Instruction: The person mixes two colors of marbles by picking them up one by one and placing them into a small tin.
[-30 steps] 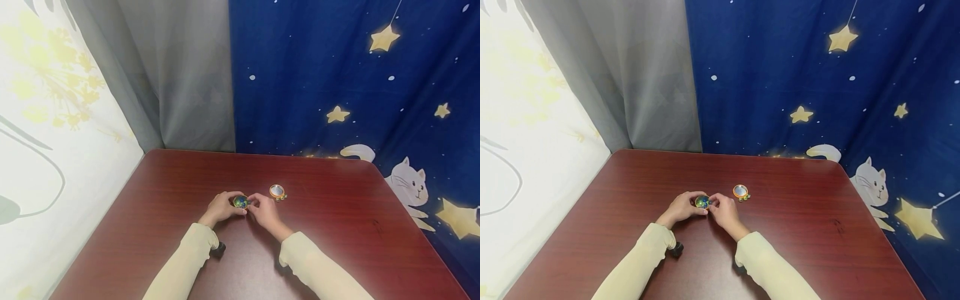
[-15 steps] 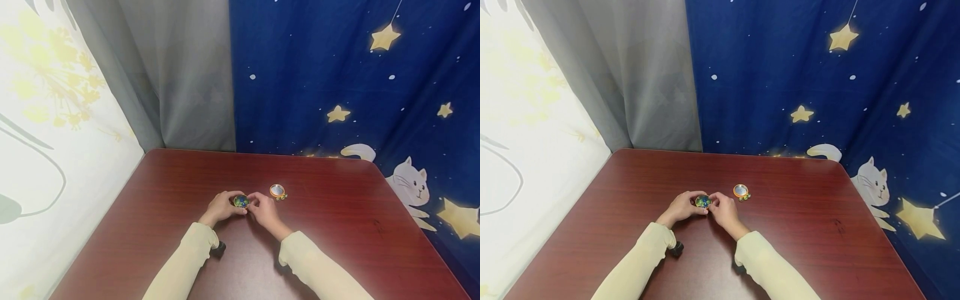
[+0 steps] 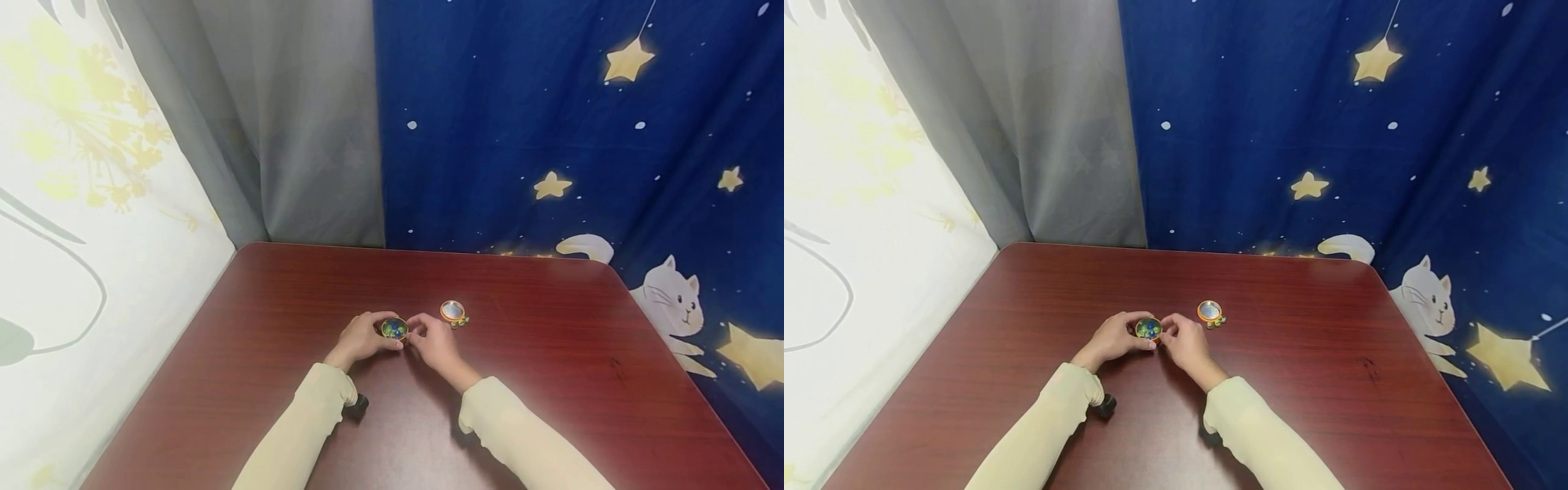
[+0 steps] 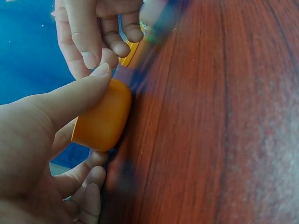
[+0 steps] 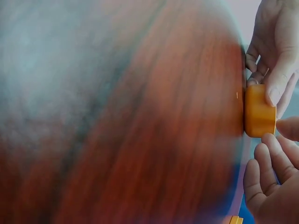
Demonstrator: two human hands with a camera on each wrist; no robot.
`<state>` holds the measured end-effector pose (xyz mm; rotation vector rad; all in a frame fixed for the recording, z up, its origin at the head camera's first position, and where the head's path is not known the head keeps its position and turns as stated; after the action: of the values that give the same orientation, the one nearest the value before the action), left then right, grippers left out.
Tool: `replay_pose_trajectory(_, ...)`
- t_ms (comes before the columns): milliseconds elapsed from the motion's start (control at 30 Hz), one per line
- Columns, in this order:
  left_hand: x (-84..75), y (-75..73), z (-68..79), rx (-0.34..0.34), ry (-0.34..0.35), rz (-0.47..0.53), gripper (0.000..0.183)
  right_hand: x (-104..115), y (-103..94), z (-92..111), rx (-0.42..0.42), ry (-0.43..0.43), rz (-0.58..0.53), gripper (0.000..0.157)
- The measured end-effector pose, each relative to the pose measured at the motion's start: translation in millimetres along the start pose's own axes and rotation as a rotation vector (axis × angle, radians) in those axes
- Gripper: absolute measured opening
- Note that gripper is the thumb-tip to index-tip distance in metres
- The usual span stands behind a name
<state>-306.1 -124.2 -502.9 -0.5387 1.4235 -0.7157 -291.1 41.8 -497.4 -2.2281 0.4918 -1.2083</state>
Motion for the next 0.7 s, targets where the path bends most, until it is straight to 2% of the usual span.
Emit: replay_pose_trajectory(700,1.5,0.8,-2.0,-0.009,-0.003,-0.015,0.057,-10,-12.8,3,-0.019,-0.017,0.029,0.015)
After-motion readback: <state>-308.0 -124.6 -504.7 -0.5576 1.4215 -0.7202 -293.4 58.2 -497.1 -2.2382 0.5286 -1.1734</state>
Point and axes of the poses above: each hand's wrist, its own z-axis away from the middle knuckle, its own y-axis out of the palm, x = y × z, the point moved 5 cm from there along -z, towards the middle knuckle, and after that the axes turned 14 degrees about -y, right-handed, at the moved point
